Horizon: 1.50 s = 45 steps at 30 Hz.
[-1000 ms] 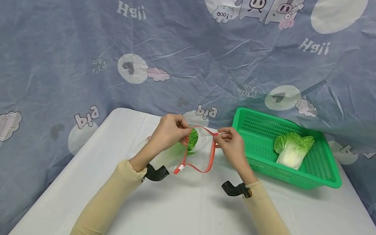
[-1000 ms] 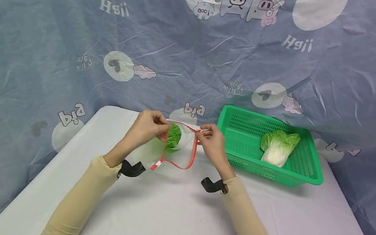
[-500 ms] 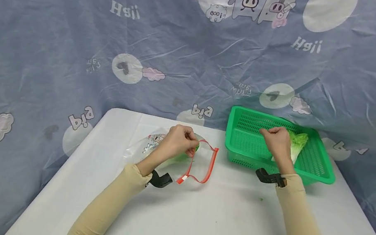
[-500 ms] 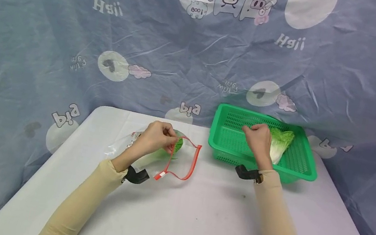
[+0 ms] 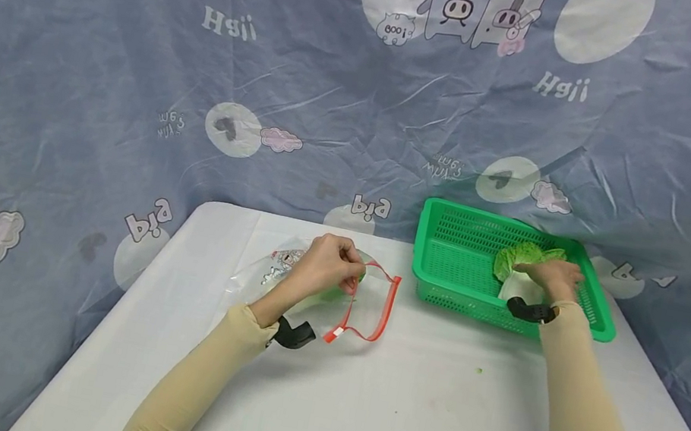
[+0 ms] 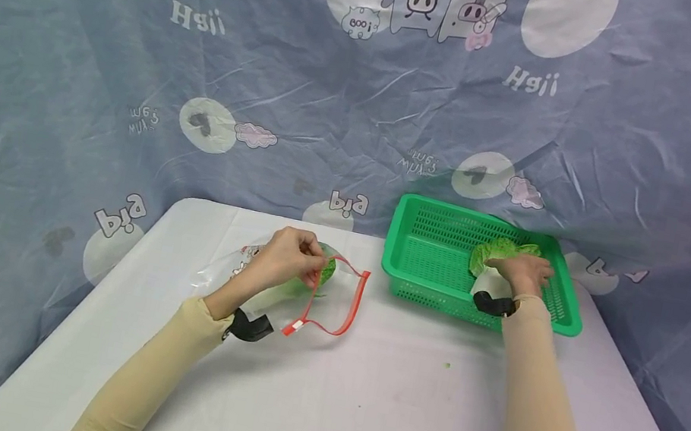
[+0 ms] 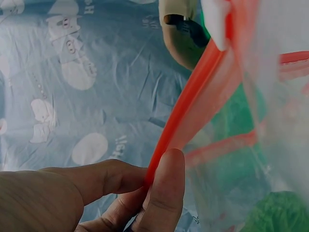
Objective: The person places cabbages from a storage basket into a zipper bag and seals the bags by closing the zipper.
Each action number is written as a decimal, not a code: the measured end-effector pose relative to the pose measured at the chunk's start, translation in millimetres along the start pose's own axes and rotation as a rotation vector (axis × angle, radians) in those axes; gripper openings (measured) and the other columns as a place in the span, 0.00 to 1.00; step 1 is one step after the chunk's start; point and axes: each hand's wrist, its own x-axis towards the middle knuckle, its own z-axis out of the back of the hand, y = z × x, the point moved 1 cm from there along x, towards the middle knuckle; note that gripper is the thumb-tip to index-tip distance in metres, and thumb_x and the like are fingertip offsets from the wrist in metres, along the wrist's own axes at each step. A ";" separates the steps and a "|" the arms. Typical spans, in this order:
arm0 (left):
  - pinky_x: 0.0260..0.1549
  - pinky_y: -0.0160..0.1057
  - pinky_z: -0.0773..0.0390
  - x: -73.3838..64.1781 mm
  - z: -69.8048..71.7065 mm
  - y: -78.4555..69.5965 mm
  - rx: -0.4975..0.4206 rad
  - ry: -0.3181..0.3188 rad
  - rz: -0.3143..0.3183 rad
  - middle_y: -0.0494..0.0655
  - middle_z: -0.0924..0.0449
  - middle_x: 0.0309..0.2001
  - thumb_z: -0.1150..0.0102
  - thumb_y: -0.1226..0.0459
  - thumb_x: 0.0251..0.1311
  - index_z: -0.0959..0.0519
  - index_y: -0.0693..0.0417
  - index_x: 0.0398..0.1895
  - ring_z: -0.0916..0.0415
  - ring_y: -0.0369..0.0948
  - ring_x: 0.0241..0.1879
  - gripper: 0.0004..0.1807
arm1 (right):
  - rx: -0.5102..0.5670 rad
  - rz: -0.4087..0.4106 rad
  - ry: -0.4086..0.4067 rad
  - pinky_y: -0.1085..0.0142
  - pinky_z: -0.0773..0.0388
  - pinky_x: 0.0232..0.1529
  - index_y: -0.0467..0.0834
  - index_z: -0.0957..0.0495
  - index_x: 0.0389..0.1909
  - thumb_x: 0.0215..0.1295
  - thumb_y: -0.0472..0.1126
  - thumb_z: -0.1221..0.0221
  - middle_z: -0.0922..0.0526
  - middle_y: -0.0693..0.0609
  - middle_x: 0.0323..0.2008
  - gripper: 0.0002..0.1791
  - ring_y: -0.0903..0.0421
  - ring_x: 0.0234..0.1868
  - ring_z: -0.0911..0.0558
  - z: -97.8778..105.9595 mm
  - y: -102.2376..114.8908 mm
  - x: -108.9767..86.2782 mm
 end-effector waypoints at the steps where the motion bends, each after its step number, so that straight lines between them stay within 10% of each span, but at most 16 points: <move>1: 0.23 0.41 0.16 0.0 -0.2 0.1 -0.003 0.000 0.001 0.55 0.17 0.23 0.41 0.69 0.55 0.19 0.66 0.30 0.18 0.44 0.17 0.06 | -0.039 -0.003 0.028 0.38 0.34 0.59 0.15 0.70 0.65 0.64 0.60 0.47 0.58 0.14 0.62 0.60 0.23 0.62 0.45 0.7 -1.4 2.0; 12: 0.24 0.43 0.16 0.0 -1.6 0.2 -0.011 0.016 -0.005 0.53 0.17 0.21 0.43 0.71 0.55 0.19 0.66 0.29 0.18 0.44 0.18 0.05 | 0.034 0.007 0.348 0.42 0.32 0.62 0.20 0.63 0.69 0.65 0.62 0.48 0.52 0.19 0.67 0.56 0.26 0.67 0.44 0.1 -20.7 20.0; 19: 0.25 0.42 0.16 -0.6 -2.1 0.3 0.006 0.013 -0.005 0.53 0.17 0.21 0.43 0.70 0.55 0.19 0.62 0.28 0.17 0.46 0.19 0.04 | 0.117 0.066 0.234 0.45 0.25 0.53 0.21 0.51 0.68 0.64 0.62 0.45 0.39 0.22 0.60 0.53 0.32 0.57 0.31 -4.4 -24.3 12.4; 24: 0.23 0.39 0.16 -1.1 -2.4 0.3 0.007 0.007 -0.008 0.53 0.17 0.21 0.43 0.70 0.54 0.19 0.60 0.27 0.17 0.46 0.19 0.03 | 0.125 0.106 0.111 0.57 0.22 0.33 0.25 0.32 0.50 0.62 0.60 0.43 0.24 0.38 0.34 0.39 0.45 0.34 0.22 -4.0 -18.8 3.8; 34: 0.22 0.40 0.16 -1.0 -0.7 0.8 -0.003 -0.006 -0.014 0.56 0.16 0.23 0.42 0.70 0.55 0.19 0.64 0.28 0.17 0.46 0.18 0.04 | 0.097 0.119 0.071 0.61 0.29 0.29 0.41 0.35 0.25 0.61 0.68 0.48 0.34 0.52 0.19 0.31 0.54 0.25 0.29 -9.7 -10.9 -2.4; 38: 0.23 0.40 0.16 -1.5 0.0 0.0 0.000 -0.002 -0.012 0.60 0.16 0.26 0.41 0.70 0.55 0.19 0.68 0.31 0.17 0.47 0.19 0.06 | 0.153 0.158 0.008 0.52 0.26 0.36 0.27 0.34 0.47 0.61 0.68 0.49 0.27 0.32 0.35 0.43 0.43 0.36 0.27 -11.2 -5.9 -9.9; 40: 0.22 0.40 0.16 -1.5 0.0 -0.7 0.004 -0.003 -0.008 0.61 0.16 0.27 0.41 0.70 0.56 0.19 0.68 0.32 0.17 0.48 0.19 0.07 | 0.202 0.178 -0.057 0.48 0.26 0.45 0.22 0.51 0.65 0.61 0.69 0.49 0.35 0.22 0.55 0.55 0.37 0.49 0.29 -12.5 0.0 -18.0; 42: 0.22 0.39 0.16 -1.8 -0.1 -1.1 0.000 -0.005 -0.002 0.63 0.16 0.29 0.41 0.70 0.56 0.20 0.67 0.32 0.17 0.47 0.19 0.06 | 0.261 0.182 -0.095 0.45 0.30 0.52 0.25 0.68 0.70 0.60 0.69 0.51 0.47 0.20 0.65 0.61 0.34 0.58 0.35 -13.3 7.0 -26.4; 45: 0.22 0.40 0.16 -2.1 0.0 -1.8 -0.004 -0.009 0.001 0.64 0.16 0.30 0.41 0.70 0.57 0.20 0.68 0.33 0.17 0.48 0.20 0.07 | 0.347 0.202 -0.162 0.46 0.31 0.51 0.31 0.63 0.71 0.60 0.68 0.49 0.44 0.25 0.65 0.57 0.36 0.59 0.35 -15.0 19.0 -40.5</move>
